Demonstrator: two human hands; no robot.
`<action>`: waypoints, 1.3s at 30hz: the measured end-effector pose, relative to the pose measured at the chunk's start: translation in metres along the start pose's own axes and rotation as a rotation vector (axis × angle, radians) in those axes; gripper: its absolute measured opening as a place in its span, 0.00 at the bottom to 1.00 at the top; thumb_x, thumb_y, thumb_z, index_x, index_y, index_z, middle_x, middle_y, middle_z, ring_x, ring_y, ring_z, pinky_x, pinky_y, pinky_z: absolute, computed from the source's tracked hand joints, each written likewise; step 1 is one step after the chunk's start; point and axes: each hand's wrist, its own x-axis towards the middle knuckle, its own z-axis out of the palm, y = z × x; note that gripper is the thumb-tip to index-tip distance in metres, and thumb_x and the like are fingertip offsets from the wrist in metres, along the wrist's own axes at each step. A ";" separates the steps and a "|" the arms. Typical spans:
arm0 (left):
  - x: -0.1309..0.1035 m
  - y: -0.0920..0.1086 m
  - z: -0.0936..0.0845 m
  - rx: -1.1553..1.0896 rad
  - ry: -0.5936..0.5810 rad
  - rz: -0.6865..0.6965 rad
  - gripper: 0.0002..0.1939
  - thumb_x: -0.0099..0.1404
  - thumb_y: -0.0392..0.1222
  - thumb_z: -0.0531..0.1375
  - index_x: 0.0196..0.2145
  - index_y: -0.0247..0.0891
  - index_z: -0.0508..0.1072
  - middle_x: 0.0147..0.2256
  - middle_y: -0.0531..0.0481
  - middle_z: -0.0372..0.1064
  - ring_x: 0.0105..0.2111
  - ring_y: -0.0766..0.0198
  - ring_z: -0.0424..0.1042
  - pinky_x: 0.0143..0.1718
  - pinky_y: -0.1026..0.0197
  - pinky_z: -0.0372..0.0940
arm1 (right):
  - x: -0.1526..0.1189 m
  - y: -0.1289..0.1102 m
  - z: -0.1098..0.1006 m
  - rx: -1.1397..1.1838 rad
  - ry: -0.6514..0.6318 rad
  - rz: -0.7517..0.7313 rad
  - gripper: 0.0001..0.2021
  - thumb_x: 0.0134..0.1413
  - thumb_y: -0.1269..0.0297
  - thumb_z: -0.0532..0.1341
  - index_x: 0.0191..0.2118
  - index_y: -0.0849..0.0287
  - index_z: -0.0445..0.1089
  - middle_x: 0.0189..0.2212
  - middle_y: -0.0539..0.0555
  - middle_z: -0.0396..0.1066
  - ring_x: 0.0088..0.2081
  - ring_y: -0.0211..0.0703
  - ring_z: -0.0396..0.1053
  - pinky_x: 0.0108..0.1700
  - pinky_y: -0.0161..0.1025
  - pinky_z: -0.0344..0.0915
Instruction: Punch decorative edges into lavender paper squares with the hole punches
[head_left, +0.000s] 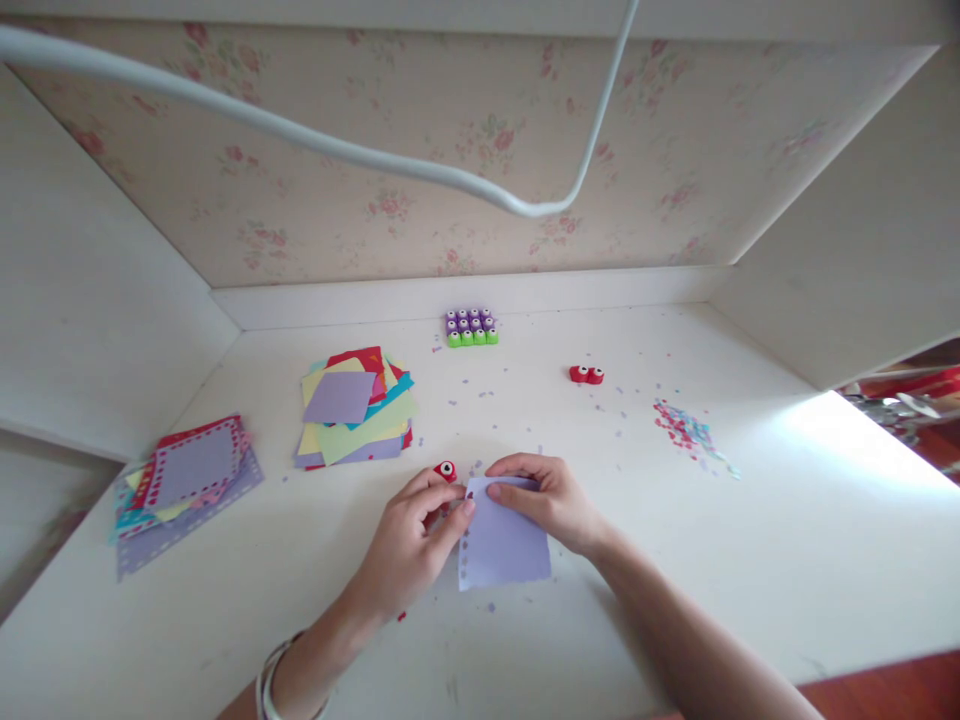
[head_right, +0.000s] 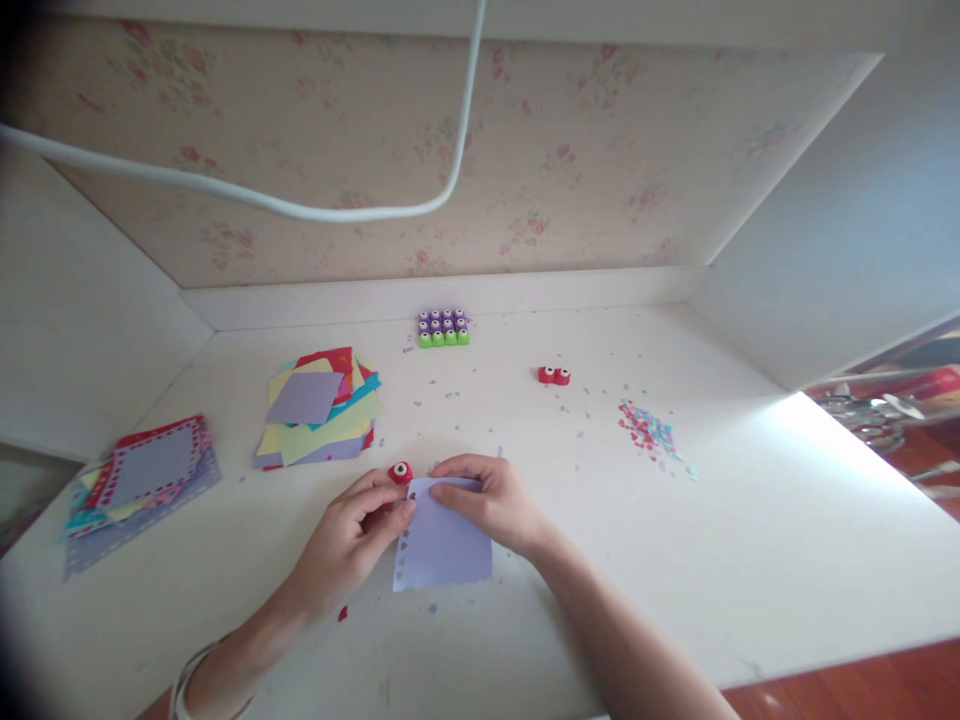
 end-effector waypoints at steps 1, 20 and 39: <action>0.000 -0.001 0.000 -0.008 -0.008 -0.003 0.10 0.68 0.46 0.57 0.37 0.41 0.77 0.34 0.49 0.69 0.32 0.64 0.70 0.30 0.63 0.68 | 0.000 0.000 0.000 -0.001 0.000 -0.004 0.12 0.48 0.58 0.68 0.37 0.58 0.78 0.33 0.53 0.77 0.32 0.41 0.72 0.33 0.37 0.67; 0.001 -0.004 -0.002 -0.181 -0.106 -0.114 0.11 0.68 0.48 0.57 0.38 0.40 0.75 0.40 0.47 0.68 0.39 0.61 0.69 0.36 0.63 0.64 | 0.000 -0.002 -0.003 -0.008 -0.008 -0.012 0.12 0.50 0.57 0.67 0.37 0.59 0.77 0.35 0.55 0.76 0.35 0.42 0.72 0.36 0.37 0.68; 0.003 -0.005 0.002 -0.070 -0.219 -0.060 0.10 0.69 0.44 0.56 0.33 0.39 0.73 0.34 0.50 0.70 0.37 0.63 0.68 0.40 0.61 0.61 | -0.005 -0.013 -0.004 -0.518 -0.253 -0.592 0.11 0.61 0.66 0.61 0.48 0.54 0.74 0.46 0.55 0.75 0.49 0.44 0.70 0.57 0.47 0.64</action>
